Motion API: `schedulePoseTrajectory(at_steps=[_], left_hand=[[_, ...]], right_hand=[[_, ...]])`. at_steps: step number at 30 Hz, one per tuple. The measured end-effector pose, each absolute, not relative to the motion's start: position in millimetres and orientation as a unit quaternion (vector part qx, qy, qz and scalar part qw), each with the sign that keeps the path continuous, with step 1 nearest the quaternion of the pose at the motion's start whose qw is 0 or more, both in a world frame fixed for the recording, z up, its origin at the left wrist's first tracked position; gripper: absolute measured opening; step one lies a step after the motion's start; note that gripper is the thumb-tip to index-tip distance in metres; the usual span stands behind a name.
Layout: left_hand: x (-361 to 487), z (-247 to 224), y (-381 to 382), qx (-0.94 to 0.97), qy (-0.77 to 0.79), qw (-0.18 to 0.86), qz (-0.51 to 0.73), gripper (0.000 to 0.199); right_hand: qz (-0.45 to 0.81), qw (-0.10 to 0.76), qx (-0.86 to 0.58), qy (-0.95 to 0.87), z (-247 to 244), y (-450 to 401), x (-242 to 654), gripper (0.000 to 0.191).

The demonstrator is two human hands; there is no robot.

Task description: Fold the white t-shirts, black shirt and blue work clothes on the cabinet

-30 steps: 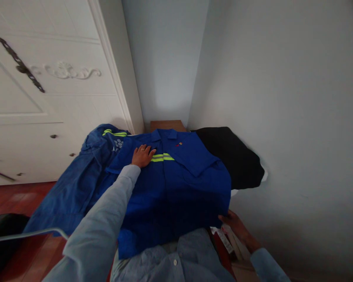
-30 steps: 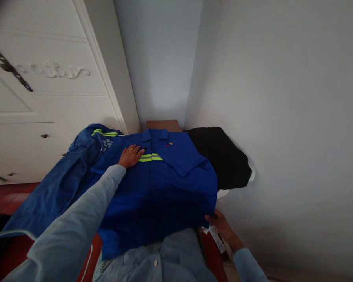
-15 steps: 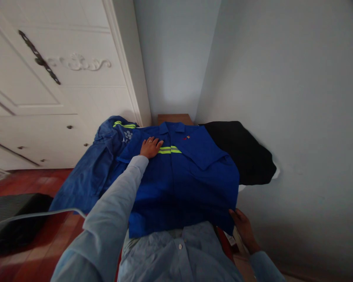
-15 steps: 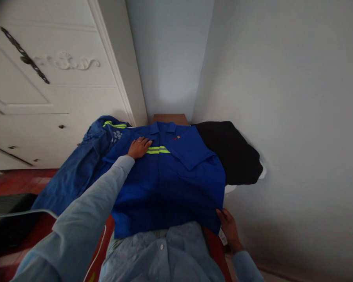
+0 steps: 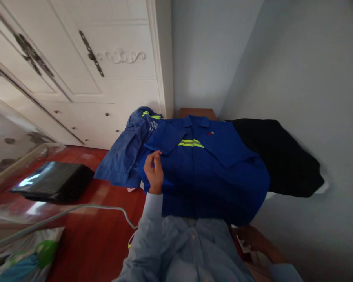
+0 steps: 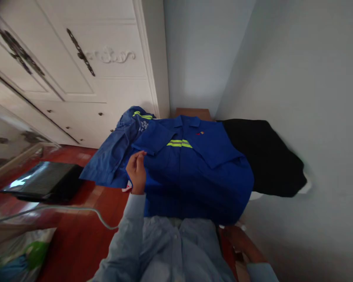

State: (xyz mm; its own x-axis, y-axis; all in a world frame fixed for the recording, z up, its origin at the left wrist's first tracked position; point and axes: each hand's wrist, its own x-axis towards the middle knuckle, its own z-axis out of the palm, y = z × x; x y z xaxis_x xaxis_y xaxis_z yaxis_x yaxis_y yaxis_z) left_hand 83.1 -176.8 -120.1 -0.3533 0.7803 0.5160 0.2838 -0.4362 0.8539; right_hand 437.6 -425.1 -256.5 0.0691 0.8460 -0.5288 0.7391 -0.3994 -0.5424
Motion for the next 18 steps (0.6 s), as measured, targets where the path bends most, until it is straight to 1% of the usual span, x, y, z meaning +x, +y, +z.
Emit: schedulePoseTrajectory(at_steps=[3, 5, 7, 9, 10, 11, 13, 15, 16, 18], left_hand=[[55, -172, -216, 0.504, 0.588, 0.143, 0.616, 0.025], [35, -200, -225, 0.474, 0.649, 0.095, 0.587, 0.023], [18, -216, -226, 0.454, 0.696, 0.078, 0.551, 0.028], [7, -221, -225, 0.463, 0.727, 0.102, 0.496, 0.037], [4, -222, -224, 0.471, 0.741, 0.122, 0.463, 0.043], [3, -222, -224, 0.479, 0.751, 0.145, 0.431, 0.047], [5, -223, -225, 0.485, 0.759, 0.185, 0.393, 0.051], [7, -226, -227, 0.487, 0.749, 0.214, 0.395, 0.044], [7, -228, -228, 0.487, 0.741, 0.223, 0.405, 0.038], [5, -231, -229, 0.484, 0.719, 0.245, 0.434, 0.03]], right_hand=[[0.47, 0.043, -0.692, -0.547, -244, -409, 419, 0.042], [0.467, 0.027, -0.675, -0.571, -238, -400, 409, 0.046], [0.448, -0.001, -0.671, -0.591, -236, -393, 401, 0.046], [0.435, -0.022, -0.672, -0.599, -232, -388, 395, 0.046], [0.436, -0.019, -0.672, -0.598, -227, -386, 392, 0.046], [0.443, -0.001, -0.67, -0.596, -221, -382, 388, 0.048], [0.475, 0.07, -0.65, -0.589, -199, -374, 379, 0.057], [0.506, 0.158, -0.609, -0.591, -168, -359, 365, 0.063], [0.505, 0.196, -0.589, -0.6, -150, -349, 357, 0.06], [0.467, 0.263, -0.552, -0.638, -117, -322, 341, 0.048]])
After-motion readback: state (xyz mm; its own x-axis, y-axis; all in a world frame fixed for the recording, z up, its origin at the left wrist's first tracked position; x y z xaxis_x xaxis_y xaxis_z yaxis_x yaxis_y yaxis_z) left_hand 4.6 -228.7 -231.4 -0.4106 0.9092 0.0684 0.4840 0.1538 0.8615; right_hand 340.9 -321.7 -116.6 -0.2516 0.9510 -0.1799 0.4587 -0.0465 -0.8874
